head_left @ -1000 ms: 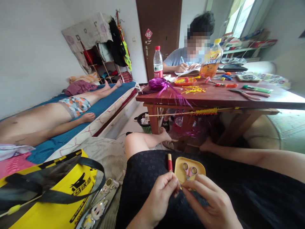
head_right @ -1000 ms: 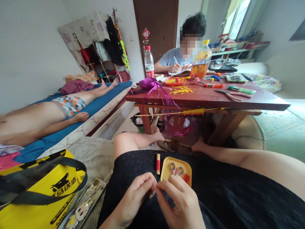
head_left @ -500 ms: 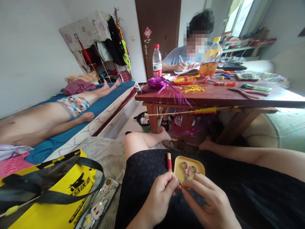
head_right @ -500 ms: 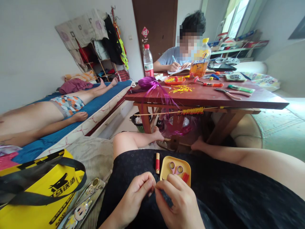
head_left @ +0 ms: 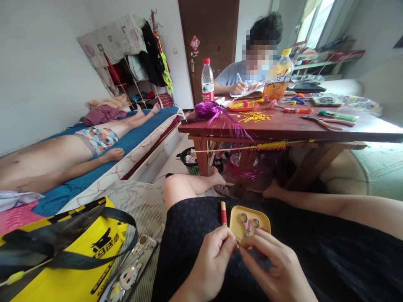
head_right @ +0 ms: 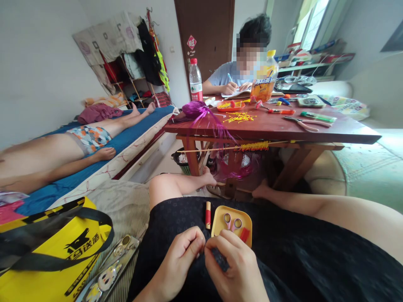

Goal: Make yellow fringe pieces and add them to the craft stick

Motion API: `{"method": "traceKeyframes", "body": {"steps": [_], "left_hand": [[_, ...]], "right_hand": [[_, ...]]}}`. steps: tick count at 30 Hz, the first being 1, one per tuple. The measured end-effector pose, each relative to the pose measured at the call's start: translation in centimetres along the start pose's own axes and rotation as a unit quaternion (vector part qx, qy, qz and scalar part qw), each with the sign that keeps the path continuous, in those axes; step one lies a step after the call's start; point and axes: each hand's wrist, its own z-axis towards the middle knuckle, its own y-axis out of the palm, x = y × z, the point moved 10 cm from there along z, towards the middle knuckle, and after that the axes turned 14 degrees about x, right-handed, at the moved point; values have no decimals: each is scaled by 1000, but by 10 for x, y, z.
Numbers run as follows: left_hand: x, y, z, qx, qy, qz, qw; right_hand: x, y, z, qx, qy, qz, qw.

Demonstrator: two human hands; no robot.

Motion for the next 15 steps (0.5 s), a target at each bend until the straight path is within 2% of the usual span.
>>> {"method": "traceKeyframes", "body": {"steps": [9, 15], "left_hand": [[-1, 1, 0, -5, -8, -4, 1000], [-3, 0, 0, -4, -14, -5, 1000]], "right_hand": [[9, 2, -1, 1, 71, 39, 997], [12, 3, -2, 4, 91, 36, 995]]}}
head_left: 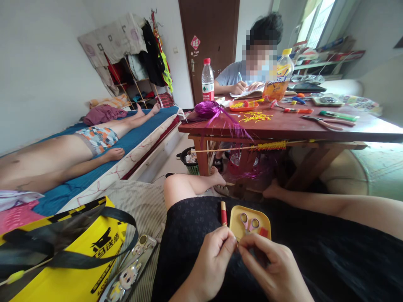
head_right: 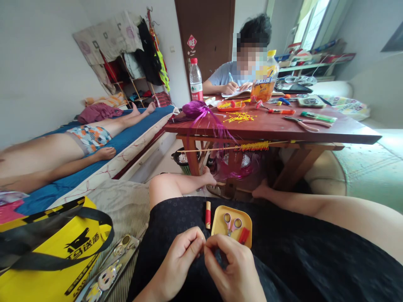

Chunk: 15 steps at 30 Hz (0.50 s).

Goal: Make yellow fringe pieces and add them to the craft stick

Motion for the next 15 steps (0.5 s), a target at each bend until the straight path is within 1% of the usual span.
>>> {"method": "traceKeyframes", "body": {"steps": [5, 8, 11, 15], "left_hand": [[-3, 3, 0, -2, -3, -21, 1000], [-5, 4, -1, -7, -17, -30, 999], [-8, 5, -1, -11, -35, -51, 998], [-11, 6, 0, -9, -41, -67, 997]], "right_hand": [[-3, -2, 0, 14, -14, -11, 1000], [-4, -2, -2, 19, -28, -12, 999], [-3, -2, -2, 21, -28, -6, 999], [-1, -2, -3, 24, -25, -3, 999]]}}
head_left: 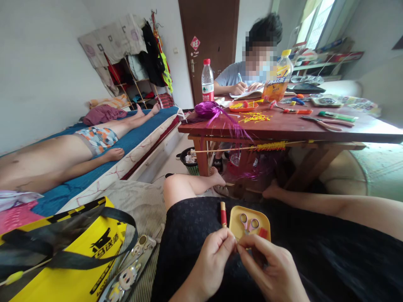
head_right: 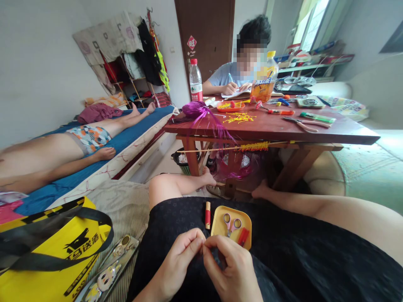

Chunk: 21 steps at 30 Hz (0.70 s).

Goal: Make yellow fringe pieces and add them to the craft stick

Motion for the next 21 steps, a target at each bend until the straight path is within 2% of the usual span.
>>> {"method": "traceKeyframes", "body": {"steps": [21], "left_hand": [[-9, 3, -1, 3, -62, -92, 994]], "right_hand": [[9, 3, -2, 12, 48, 50, 998]]}}
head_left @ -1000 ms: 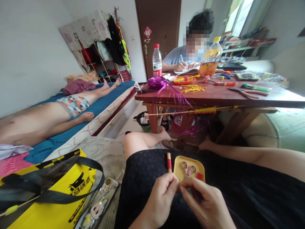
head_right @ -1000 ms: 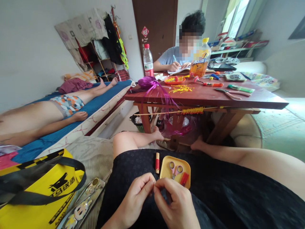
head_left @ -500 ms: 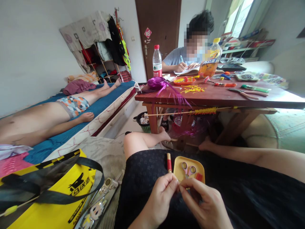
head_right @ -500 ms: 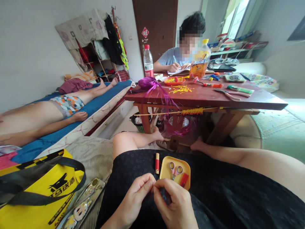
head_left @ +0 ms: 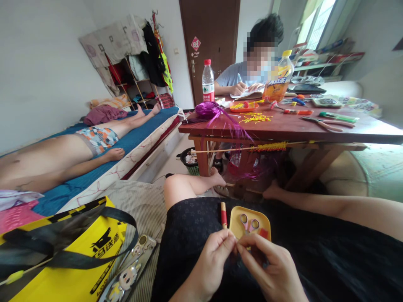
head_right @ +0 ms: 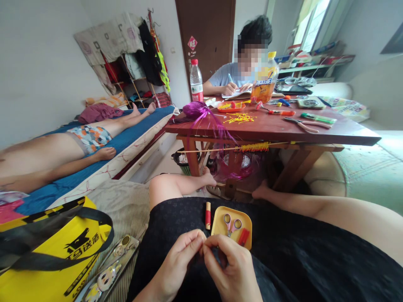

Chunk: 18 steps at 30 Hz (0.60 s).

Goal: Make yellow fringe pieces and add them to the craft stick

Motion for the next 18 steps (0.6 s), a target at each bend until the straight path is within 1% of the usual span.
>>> {"method": "traceKeyframes", "body": {"steps": [6, 11, 18], "left_hand": [[4, 1, -1, -3, -3, -19, 1000], [-1, -1, -2, 0, -15, -26, 1000], [1, -2, -1, 1, 3, -25, 1000]], "right_hand": [[8, 8, -5, -34, 21, 13, 999], [4, 5, -3, -26, 19, 16, 999], [-3, 0, 1, -7, 24, 39, 999]]}}
